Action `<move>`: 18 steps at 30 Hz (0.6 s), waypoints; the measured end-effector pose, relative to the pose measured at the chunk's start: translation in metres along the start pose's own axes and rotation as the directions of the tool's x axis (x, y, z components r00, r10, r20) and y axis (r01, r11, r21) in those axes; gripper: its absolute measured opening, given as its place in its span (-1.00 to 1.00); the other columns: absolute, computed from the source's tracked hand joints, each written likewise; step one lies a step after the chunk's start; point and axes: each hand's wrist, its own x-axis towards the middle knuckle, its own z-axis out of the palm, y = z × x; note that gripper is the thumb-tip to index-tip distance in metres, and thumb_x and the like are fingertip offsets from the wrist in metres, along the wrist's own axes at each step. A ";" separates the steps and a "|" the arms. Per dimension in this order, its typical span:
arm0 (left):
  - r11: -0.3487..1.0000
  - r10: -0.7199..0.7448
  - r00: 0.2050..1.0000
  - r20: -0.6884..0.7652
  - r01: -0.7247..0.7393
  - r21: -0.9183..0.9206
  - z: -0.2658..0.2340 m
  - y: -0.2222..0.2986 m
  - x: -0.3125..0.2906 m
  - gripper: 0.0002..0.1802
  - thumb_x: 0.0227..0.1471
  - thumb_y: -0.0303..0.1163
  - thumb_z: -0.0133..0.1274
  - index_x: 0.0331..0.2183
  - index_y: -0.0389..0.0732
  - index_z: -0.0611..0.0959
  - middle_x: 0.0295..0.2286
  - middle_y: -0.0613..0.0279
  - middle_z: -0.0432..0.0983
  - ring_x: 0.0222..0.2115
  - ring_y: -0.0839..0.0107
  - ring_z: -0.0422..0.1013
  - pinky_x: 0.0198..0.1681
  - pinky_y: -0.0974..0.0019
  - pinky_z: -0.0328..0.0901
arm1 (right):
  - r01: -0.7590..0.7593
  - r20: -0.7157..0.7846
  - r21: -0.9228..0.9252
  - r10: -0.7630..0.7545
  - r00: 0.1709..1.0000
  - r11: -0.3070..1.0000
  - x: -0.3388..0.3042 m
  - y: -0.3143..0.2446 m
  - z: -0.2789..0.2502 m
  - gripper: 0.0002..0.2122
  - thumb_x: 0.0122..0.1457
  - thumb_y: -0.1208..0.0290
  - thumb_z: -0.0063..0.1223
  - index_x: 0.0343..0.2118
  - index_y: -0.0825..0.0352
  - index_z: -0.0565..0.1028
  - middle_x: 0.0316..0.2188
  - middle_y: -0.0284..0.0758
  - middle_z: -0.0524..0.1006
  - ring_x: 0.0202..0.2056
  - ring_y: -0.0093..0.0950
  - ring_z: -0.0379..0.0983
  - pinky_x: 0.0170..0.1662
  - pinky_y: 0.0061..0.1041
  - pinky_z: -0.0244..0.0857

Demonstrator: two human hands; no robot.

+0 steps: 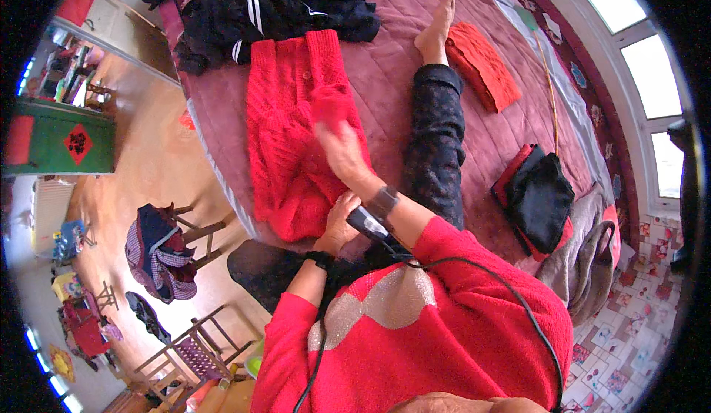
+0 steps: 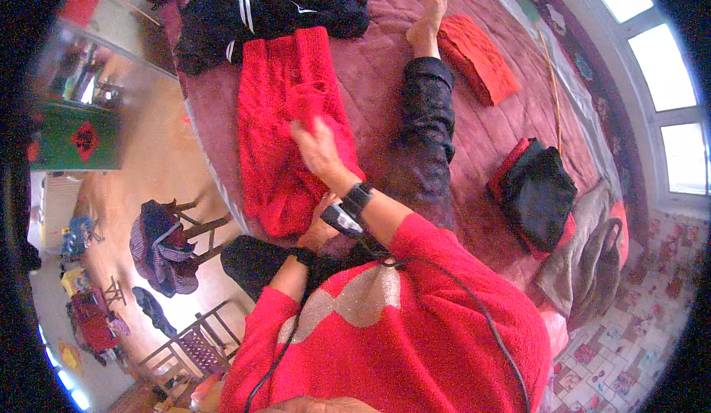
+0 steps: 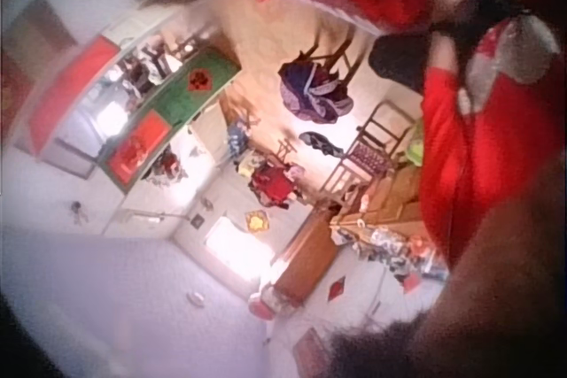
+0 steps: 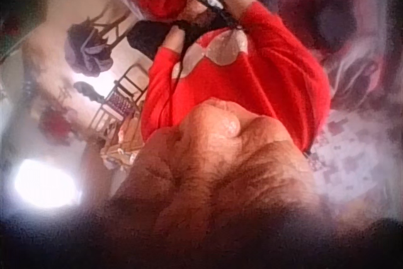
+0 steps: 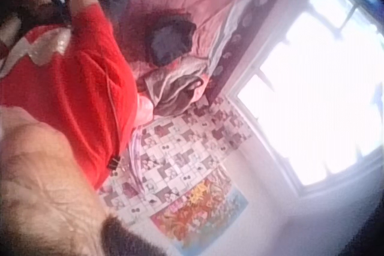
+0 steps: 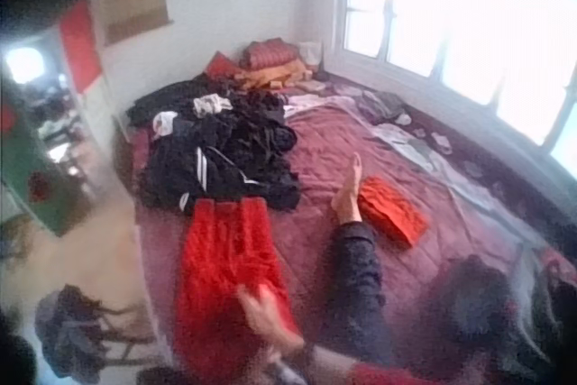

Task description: The person lies on a bed and folds a red knitted cardigan by hand. They smooth the garment, fold the sleeves inward, fold the body in half, and then fold it again into a compact rectangle.

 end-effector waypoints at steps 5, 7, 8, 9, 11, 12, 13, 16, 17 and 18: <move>0.869 0.018 0.999 -0.042 -0.036 -0.493 -0.004 -0.011 -0.008 -0.48 0.12 -0.21 -0.02 0.08 -0.20 0.36 0.04 0.11 0.37 0.09 0.26 0.26 0.20 0.17 0.12 | 0.357 0.516 -0.516 -0.049 0.855 0.779 -0.013 0.036 0.018 -0.35 0.13 0.14 0.13 0.19 0.44 0.24 0.20 0.01 0.25 0.26 -0.17 0.11 0.31 -0.34 -0.02; 0.977 -0.143 0.989 0.030 0.146 -0.157 -0.003 0.001 -0.009 -0.44 0.02 -0.23 0.08 0.04 -0.24 0.42 -0.03 0.02 0.43 0.02 0.14 0.34 0.14 0.14 0.19 | 0.428 0.522 -0.476 -0.145 0.840 0.768 -0.023 0.046 0.002 -0.39 0.13 0.16 0.12 0.16 0.43 0.28 0.17 -0.02 0.29 0.24 -0.18 0.16 0.29 -0.33 0.02; 0.967 -0.201 0.959 0.198 0.227 -0.114 -0.010 0.001 -0.007 -0.54 -0.02 -0.32 0.09 -0.05 -0.26 0.52 -0.07 -0.07 0.45 0.01 0.03 0.33 0.12 0.10 0.20 | 0.368 0.497 -0.552 -0.059 0.866 0.748 -0.028 0.049 -0.009 -0.41 0.13 0.18 0.12 0.15 0.42 0.30 0.16 -0.03 0.31 0.22 -0.19 0.18 0.28 -0.33 0.05; 0.992 -0.063 0.998 0.008 0.064 -0.105 -0.011 0.007 -0.008 -0.56 -0.05 -0.31 0.10 -0.09 -0.24 0.54 -0.10 -0.09 0.46 -0.03 -0.05 0.33 0.08 0.06 0.22 | 0.428 0.471 -0.556 -0.154 0.869 0.712 -0.030 0.049 -0.023 -0.45 0.12 0.21 0.11 0.13 0.40 0.33 0.14 -0.04 0.34 0.20 -0.19 0.22 0.26 -0.33 0.09; 0.998 0.037 0.995 -0.093 -0.041 -0.041 -0.015 0.015 -0.006 -0.54 -0.10 -0.32 0.12 -0.09 -0.20 0.55 -0.07 -0.08 0.45 -0.02 -0.10 0.32 0.07 0.03 0.24 | 0.366 0.337 -0.668 -0.175 0.925 0.648 -0.034 0.047 -0.052 -0.52 0.11 0.27 0.10 0.08 0.36 0.38 0.10 -0.06 0.38 0.16 -0.18 0.28 0.22 -0.32 0.15; 0.997 0.068 0.986 -0.150 -0.073 -0.031 -0.015 0.018 -0.008 -0.54 -0.10 -0.33 0.13 -0.08 -0.20 0.55 -0.05 -0.07 0.43 0.00 -0.08 0.31 0.09 0.05 0.23 | 0.226 0.204 -0.748 -0.107 0.973 0.624 -0.038 0.046 -0.065 -0.54 0.10 0.30 0.09 0.06 0.35 0.40 0.07 -0.06 0.40 0.13 -0.16 0.30 0.20 -0.31 0.18; 0.999 0.046 0.989 -0.143 -0.050 -0.022 -0.015 0.019 -0.007 -0.53 -0.11 -0.34 0.14 -0.08 -0.21 0.55 -0.03 -0.06 0.41 0.01 -0.06 0.30 0.10 0.06 0.22 | 0.182 0.124 -0.750 -0.135 0.983 0.636 -0.041 0.045 -0.077 -0.56 0.10 0.30 0.09 0.04 0.35 0.41 0.05 -0.06 0.41 0.11 -0.15 0.32 0.17 -0.30 0.20; 1.000 -0.003 0.991 -0.131 0.001 -0.014 -0.013 0.019 -0.006 -0.53 -0.11 -0.37 0.15 -0.07 -0.21 0.55 0.00 -0.05 0.38 0.05 -0.01 0.28 0.13 0.09 0.21 | -0.089 -0.106 -0.796 0.006 0.994 0.599 -0.047 0.050 -0.101 -0.56 0.07 0.23 0.11 -0.03 0.37 0.44 -0.03 -0.04 0.46 0.02 -0.11 0.38 0.08 -0.24 0.27; 1.000 -0.018 0.992 -0.124 0.015 -0.023 -0.013 0.017 -0.006 -0.54 -0.11 -0.38 0.15 -0.08 -0.22 0.55 0.00 -0.05 0.38 0.05 0.00 0.28 0.13 0.10 0.21 | -0.130 -0.125 -0.816 0.048 0.991 0.563 -0.049 0.054 -0.106 -0.56 0.06 0.21 0.12 -0.04 0.37 0.44 -0.04 -0.04 0.47 0.00 -0.10 0.40 0.07 -0.24 0.28; 0.997 -0.076 0.995 -0.060 0.074 -0.027 -0.013 0.017 -0.006 -0.55 -0.11 -0.39 0.15 -0.09 -0.23 0.56 0.00 -0.04 0.39 0.05 0.00 0.28 0.12 0.10 0.21 | -0.241 -0.194 -0.839 0.145 0.970 0.488 -0.050 0.058 -0.110 -0.56 0.06 0.20 0.13 -0.06 0.38 0.45 -0.06 -0.03 0.48 -0.02 -0.09 0.41 0.05 -0.23 0.29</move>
